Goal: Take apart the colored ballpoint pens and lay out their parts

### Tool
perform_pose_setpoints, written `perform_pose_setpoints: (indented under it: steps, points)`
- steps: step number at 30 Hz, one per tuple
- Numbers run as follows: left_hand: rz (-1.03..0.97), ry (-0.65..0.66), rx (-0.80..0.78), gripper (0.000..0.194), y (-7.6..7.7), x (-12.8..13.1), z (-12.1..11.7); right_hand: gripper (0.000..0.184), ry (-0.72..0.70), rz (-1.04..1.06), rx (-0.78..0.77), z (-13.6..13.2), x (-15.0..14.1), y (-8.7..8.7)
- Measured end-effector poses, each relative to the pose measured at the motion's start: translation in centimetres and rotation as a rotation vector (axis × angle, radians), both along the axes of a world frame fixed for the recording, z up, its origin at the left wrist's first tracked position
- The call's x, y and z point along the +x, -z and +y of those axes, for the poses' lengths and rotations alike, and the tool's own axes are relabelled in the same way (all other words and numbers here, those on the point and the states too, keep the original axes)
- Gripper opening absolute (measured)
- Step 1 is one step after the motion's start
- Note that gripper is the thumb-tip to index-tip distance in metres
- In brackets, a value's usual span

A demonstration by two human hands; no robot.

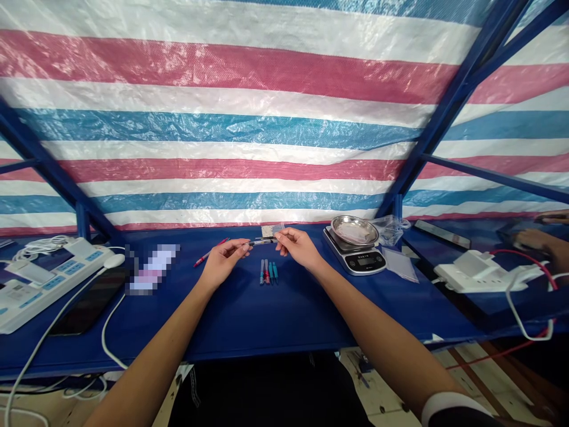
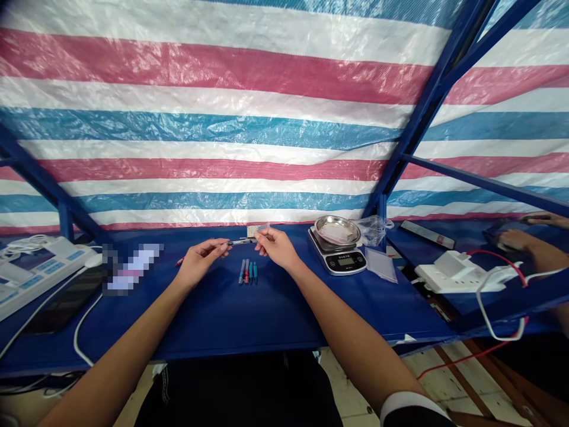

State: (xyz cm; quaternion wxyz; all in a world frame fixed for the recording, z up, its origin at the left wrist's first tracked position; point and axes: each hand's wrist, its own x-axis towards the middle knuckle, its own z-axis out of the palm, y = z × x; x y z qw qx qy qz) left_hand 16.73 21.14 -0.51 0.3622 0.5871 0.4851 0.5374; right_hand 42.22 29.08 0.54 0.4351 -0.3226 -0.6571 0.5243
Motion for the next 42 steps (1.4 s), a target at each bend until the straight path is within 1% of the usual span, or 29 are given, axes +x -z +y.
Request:
perform_pose_setpoints:
  steps: [3,7,9,11,15,17,19,20,23,26,29,32,35,38,40,42]
  points:
    - [-0.009,-0.016,0.000,0.048,0.0,0.0,0.0,0.044,-0.013,0.052,-0.038,-0.1,0.0,-0.2]
    - [-0.042,-0.039,0.012,0.050,0.1,-0.1,0.3,0.049,-0.079,0.121,-0.093,-0.1,0.1,-0.3]
    - [-0.046,-0.039,0.012,0.050,0.2,-0.2,0.3,0.046,-0.083,0.118,-0.111,-0.1,0.1,-0.3]
    - [-0.044,-0.033,0.012,0.050,0.3,-0.2,0.4,0.043,-0.059,0.093,-0.120,-0.1,0.2,-0.3]
    - [-0.007,-0.010,0.018,0.048,0.6,-0.3,0.4,0.054,0.023,-0.003,-0.130,-0.2,0.4,-0.4]
    - [0.011,-0.002,0.015,0.048,0.7,-0.4,0.5,0.053,0.039,-0.027,-0.139,-0.2,0.4,-0.5]
    - [0.014,-0.008,0.014,0.049,0.8,-0.5,0.5,0.045,0.001,-0.005,-0.136,-0.3,0.4,-0.6]
    - [0.013,-0.015,0.015,0.049,0.8,-0.5,0.5,0.043,-0.030,0.020,-0.128,-0.3,0.4,-0.6]
    - [0.018,-0.023,0.014,0.051,0.8,-0.5,0.5,0.047,-0.099,0.100,-0.110,-0.4,0.2,-0.6]
    - [0.089,0.046,0.017,0.045,0.9,-0.2,0.3,0.040,-0.079,0.186,-0.121,-0.5,0.1,-0.8]
    - [0.178,0.138,0.034,0.035,1.1,0.3,0.1,0.036,-0.007,0.270,-0.108,-0.4,0.0,-1.1]
    - [0.165,0.175,0.012,0.039,1.0,0.8,0.0,0.038,0.020,0.268,-0.096,-0.4,0.2,-1.3]
    - [0.175,0.160,0.007,0.044,0.5,1.2,-0.3,0.036,-0.071,0.214,-0.119,-0.6,0.3,-1.4]
    - [0.167,0.187,-0.009,0.045,-0.2,1.6,-0.7,0.041,-0.204,0.142,-0.129,-1.2,0.0,-1.1]
    - [0.133,0.242,-0.046,0.045,-0.4,1.7,-0.9,0.042,-0.228,0.090,-0.120,-1.5,-0.3,-0.9]
    - [0.105,0.271,-0.081,0.044,-0.3,1.7,-0.9,0.039,-0.206,0.058,-0.095,-1.6,-0.6,-0.6]
